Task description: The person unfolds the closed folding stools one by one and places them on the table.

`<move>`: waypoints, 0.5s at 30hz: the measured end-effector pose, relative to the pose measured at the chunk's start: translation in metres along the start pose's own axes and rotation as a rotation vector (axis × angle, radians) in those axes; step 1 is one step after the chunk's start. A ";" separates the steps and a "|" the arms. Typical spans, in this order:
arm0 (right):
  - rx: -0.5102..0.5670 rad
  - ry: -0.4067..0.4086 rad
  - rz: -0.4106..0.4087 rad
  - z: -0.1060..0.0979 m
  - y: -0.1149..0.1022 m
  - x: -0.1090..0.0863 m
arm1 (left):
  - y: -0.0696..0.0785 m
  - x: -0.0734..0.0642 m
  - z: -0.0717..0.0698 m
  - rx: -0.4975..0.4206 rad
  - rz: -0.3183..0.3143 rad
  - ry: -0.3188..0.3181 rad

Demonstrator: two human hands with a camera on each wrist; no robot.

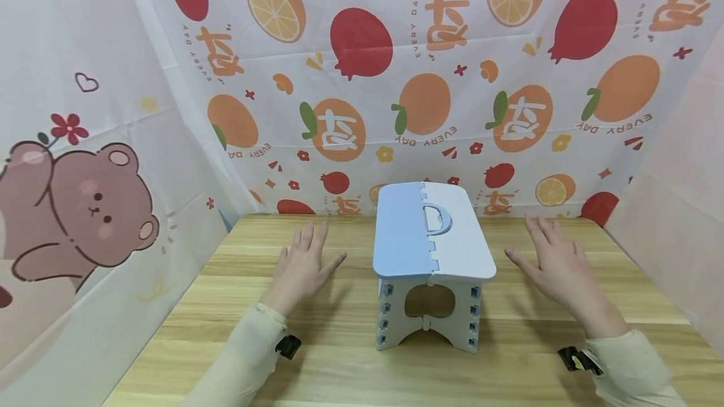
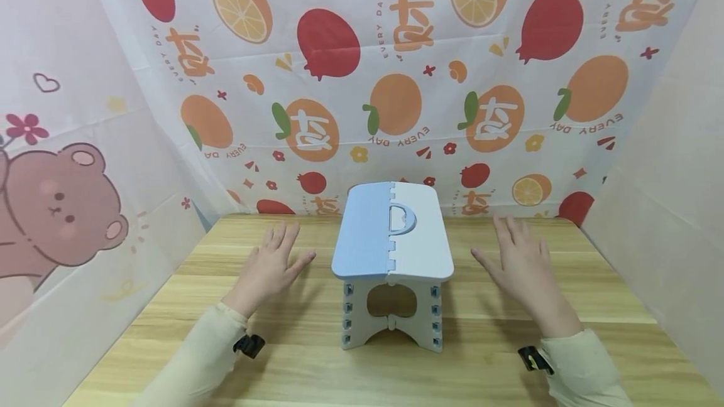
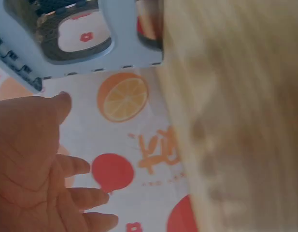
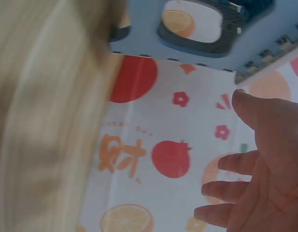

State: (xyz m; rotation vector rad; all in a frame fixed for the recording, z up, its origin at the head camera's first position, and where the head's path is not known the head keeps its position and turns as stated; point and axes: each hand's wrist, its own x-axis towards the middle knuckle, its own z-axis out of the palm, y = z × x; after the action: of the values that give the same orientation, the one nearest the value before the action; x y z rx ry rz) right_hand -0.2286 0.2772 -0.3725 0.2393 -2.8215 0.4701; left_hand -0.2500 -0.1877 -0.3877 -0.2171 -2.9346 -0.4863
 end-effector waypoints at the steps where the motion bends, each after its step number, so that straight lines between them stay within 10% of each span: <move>1: -0.005 -0.020 0.008 0.002 0.001 -0.001 | -0.001 -0.001 0.002 0.006 -0.006 -0.015; 15: -0.006 -0.069 0.035 0.017 -0.001 -0.006 | 0.002 -0.002 0.009 0.008 -0.002 -0.034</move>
State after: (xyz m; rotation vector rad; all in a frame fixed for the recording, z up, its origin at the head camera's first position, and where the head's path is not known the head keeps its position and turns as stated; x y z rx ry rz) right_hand -0.2269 0.2714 -0.3892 0.2084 -2.8986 0.4690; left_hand -0.2485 -0.1833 -0.3960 -0.2230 -2.9693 -0.4750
